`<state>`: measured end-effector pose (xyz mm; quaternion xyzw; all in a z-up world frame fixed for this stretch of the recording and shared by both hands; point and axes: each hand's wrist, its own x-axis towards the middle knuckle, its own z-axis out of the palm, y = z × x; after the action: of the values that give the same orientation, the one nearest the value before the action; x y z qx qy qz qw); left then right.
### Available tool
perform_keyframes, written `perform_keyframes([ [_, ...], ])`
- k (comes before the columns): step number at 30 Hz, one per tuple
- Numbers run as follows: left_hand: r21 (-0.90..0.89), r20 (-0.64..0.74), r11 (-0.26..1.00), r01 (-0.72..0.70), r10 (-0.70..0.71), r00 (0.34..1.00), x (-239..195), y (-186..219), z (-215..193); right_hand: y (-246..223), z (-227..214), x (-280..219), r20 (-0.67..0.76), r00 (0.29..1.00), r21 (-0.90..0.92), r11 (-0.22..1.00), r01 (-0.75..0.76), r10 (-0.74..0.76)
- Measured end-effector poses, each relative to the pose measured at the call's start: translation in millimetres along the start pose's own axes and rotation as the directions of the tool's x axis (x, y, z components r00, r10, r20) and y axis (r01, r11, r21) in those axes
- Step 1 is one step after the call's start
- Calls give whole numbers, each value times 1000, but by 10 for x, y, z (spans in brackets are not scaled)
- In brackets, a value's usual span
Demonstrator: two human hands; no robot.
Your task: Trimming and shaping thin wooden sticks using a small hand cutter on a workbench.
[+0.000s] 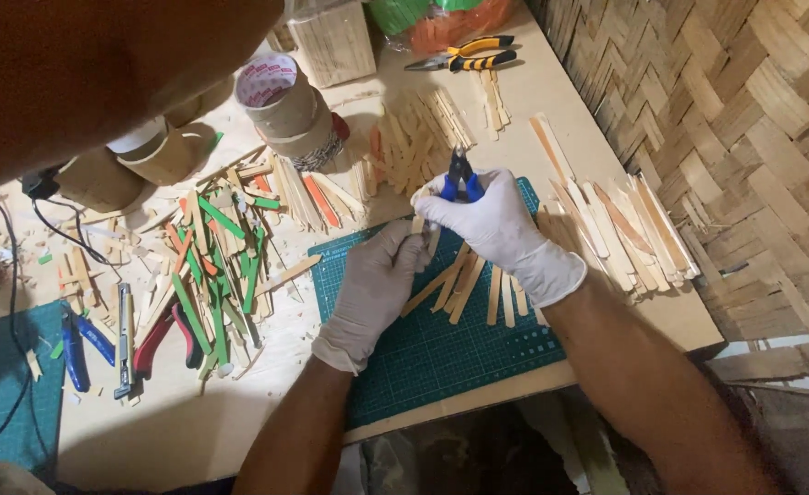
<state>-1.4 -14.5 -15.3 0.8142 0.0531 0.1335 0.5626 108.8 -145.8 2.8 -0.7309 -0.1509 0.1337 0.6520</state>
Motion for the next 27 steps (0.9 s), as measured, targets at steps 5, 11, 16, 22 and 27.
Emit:
perform_keyframes([
  [5, 135, -131, 990, -39, 57, 990, -7, -12, 34, -34, 8, 9, -103, 995, 102, 995, 10, 0],
  [11, 314, -213, 945, -94, 167, 963, -38, 30, 81, -134, 62, -28, -164, 985, 238, 971, -8, 48],
  [16, 370, -247, 928, -53, 153, 957, 8, 38, 104, -155, 75, -27, -154, 985, 257, 966, -38, 80],
  [22, 341, -302, 939, -46, 156, 940, 57, -98, 118, -196, 45, -61, -145, 986, 263, 964, -45, 85],
  [27, 291, -316, 956, -33, 128, 940, 36, -60, 131, -183, 40, -48, -109, 989, 253, 965, -68, 98],
])
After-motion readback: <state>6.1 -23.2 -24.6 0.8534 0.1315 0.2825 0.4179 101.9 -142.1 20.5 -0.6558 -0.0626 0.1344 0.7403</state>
